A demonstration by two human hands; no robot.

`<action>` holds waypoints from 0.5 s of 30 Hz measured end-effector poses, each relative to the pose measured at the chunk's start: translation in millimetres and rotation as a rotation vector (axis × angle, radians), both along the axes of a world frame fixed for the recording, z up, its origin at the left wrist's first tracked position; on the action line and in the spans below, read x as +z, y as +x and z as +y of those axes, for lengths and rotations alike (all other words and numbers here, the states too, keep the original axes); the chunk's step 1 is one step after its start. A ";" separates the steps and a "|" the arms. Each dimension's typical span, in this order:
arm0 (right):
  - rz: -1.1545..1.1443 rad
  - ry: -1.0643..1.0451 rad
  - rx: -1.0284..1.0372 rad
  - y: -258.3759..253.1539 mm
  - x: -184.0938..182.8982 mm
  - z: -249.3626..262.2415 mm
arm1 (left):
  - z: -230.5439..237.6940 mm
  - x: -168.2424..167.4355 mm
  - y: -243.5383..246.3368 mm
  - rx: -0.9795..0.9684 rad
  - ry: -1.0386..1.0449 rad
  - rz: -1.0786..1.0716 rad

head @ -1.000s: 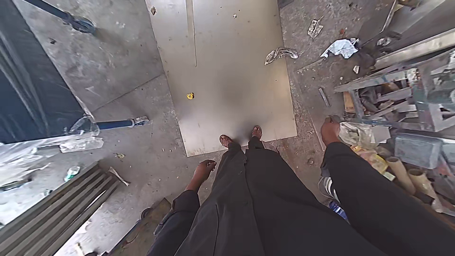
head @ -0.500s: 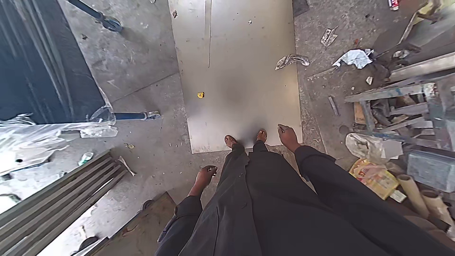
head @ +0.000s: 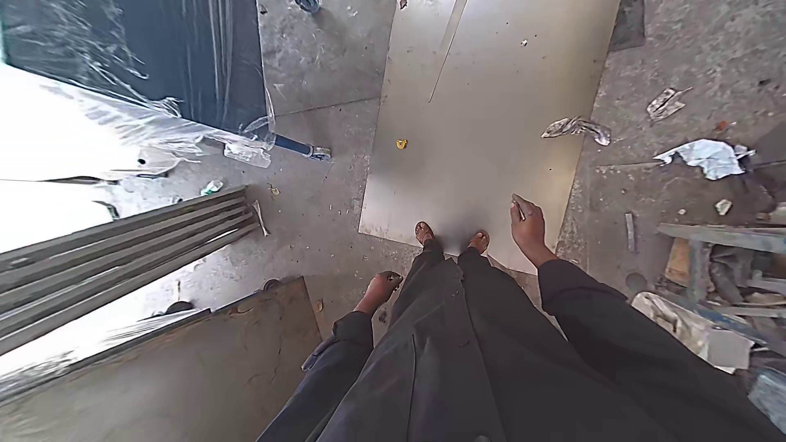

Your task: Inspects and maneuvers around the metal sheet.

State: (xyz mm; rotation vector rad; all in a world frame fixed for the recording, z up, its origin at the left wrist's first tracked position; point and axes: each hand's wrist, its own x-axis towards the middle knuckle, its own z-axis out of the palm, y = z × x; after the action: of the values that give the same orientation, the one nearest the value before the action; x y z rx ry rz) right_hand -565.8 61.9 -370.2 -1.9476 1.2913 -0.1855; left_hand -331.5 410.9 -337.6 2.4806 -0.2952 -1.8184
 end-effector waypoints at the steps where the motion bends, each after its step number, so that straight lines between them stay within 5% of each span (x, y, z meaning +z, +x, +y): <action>1: 0.011 0.012 0.039 4.0 5.3 -4.6 | 1.8 -1.1 -0.9 0.004 -0.002 -0.002; 9: -0.232 -0.056 0.607 67.5 41.8 51.8 | -12.5 12.7 -16.2 -0.021 0.006 -0.017; 15: -0.231 -0.012 0.589 60.7 39.2 54.7 | -21.3 13.5 -13.4 -0.001 -0.043 -0.022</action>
State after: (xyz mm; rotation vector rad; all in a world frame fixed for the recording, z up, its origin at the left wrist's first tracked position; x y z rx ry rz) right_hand -505.1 116.6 -331.0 -2.1547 0.5364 -0.1159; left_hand -344.9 389.7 -324.0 2.4733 -0.3330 -1.7663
